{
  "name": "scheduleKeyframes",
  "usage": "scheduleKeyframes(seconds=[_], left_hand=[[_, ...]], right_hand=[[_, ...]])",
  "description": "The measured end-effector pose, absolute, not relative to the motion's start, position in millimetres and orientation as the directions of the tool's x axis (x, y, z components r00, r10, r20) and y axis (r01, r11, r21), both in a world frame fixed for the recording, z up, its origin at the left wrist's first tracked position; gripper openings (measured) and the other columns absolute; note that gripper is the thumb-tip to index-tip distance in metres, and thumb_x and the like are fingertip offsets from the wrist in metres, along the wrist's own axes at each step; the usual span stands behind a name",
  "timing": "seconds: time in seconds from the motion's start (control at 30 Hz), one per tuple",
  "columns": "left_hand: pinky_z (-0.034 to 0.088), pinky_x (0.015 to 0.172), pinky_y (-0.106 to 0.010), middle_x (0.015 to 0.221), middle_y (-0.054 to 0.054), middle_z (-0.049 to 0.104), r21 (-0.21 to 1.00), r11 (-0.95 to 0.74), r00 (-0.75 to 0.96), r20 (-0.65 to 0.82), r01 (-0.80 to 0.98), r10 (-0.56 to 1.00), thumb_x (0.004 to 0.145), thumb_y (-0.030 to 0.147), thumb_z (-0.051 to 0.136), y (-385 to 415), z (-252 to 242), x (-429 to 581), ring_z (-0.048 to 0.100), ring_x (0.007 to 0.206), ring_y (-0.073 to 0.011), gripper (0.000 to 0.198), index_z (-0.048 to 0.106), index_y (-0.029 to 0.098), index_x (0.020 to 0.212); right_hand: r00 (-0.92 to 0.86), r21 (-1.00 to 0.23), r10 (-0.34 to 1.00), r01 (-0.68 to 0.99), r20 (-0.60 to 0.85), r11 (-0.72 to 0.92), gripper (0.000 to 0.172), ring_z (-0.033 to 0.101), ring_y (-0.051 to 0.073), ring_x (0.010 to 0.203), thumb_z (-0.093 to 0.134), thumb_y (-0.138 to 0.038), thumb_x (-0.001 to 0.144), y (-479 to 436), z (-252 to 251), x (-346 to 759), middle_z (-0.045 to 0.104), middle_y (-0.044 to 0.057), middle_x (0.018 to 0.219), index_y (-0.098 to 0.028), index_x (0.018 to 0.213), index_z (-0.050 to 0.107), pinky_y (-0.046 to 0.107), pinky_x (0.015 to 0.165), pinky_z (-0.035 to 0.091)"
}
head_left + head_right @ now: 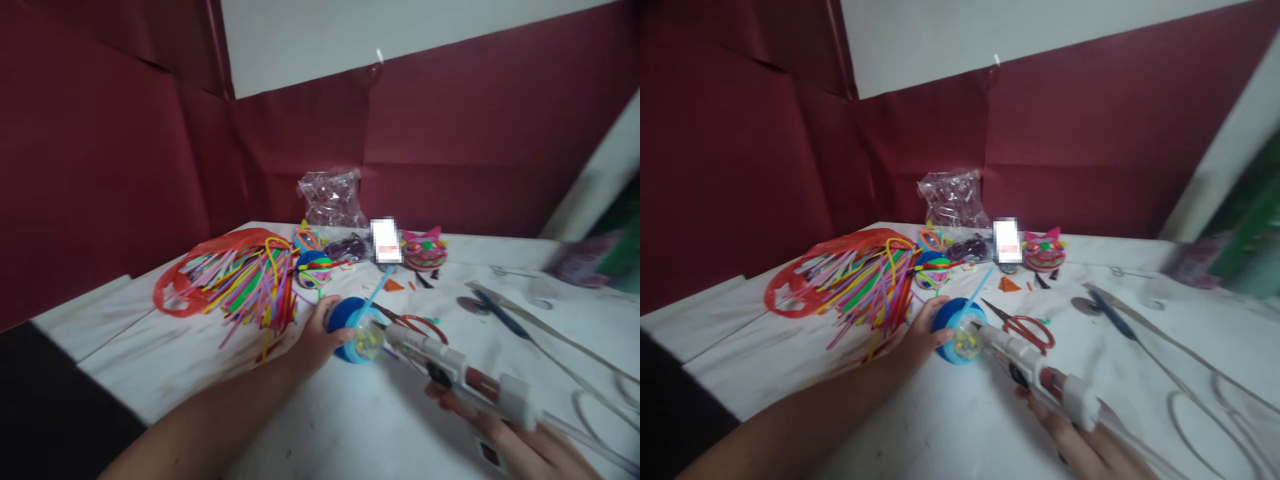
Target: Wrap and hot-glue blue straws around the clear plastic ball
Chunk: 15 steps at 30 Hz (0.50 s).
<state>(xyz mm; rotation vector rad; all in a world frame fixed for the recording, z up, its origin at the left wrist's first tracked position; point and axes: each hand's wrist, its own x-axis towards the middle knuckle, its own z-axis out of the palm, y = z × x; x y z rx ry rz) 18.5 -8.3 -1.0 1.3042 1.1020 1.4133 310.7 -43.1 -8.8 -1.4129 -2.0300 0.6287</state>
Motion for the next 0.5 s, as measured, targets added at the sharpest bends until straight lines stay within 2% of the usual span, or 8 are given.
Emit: scheduleKeyframes(seconds=[0.07,0.13,0.3,0.5], left_hand=[[0.041,0.092,-0.042,0.114,-0.009,0.058,0.973,-0.23,-0.057,0.228,-0.035,0.972,0.057,0.034,0.076,-8,1,18,0.053,0.108,-0.0302,0.066,0.051,0.02,0.116],[0.041,0.093,-0.041,0.117,-0.01,0.058,0.975,-0.219,-0.071,0.216,-0.036,0.974,0.059,0.036,0.076,-7,5,19,0.053,0.11,-0.0308,0.064,0.051,0.019,0.116],[0.041,0.093,-0.041,0.12,-0.011,0.057,0.98,-0.193,-0.04,0.191,-0.055,0.981,0.057,0.041,0.077,-9,15,20,0.051,0.115,-0.0332,0.07,0.05,0.019,0.118],[0.039,0.097,-0.044,0.128,-0.013,0.053,0.981,-0.195,-0.007,0.195,0.004,0.981,0.058,0.042,0.077,-12,17,21,0.047,0.12,-0.035,0.075,0.046,0.018,0.122]], right_hand=[[-0.304,-0.678,0.948,0.677,0.098,0.287,0.052,0.059,0.032,0.113,0.037,-0.062,0.083,-48,12,302,0.067,0.005,0.118,-0.029,0.1,0.073,0.044,0.096,0.048],[-0.302,-0.676,0.945,0.671,0.125,0.304,0.054,0.066,0.028,0.099,0.033,-0.059,0.086,-52,28,292,0.071,0.007,0.107,-0.026,0.1,0.072,0.042,0.091,0.052],[-0.36,-0.666,0.892,0.598,0.275,0.447,0.044,0.066,0.021,0.083,0.033,-0.048,0.089,-56,41,279,0.072,0.005,0.085,-0.022,0.088,0.07,0.033,0.086,0.053],[-0.422,-0.677,0.853,0.534,0.307,0.507,0.035,0.065,0.019,0.082,0.036,-0.039,0.09,-60,44,277,0.071,0.005,0.088,-0.023,0.087,0.067,0.027,0.078,0.054]])
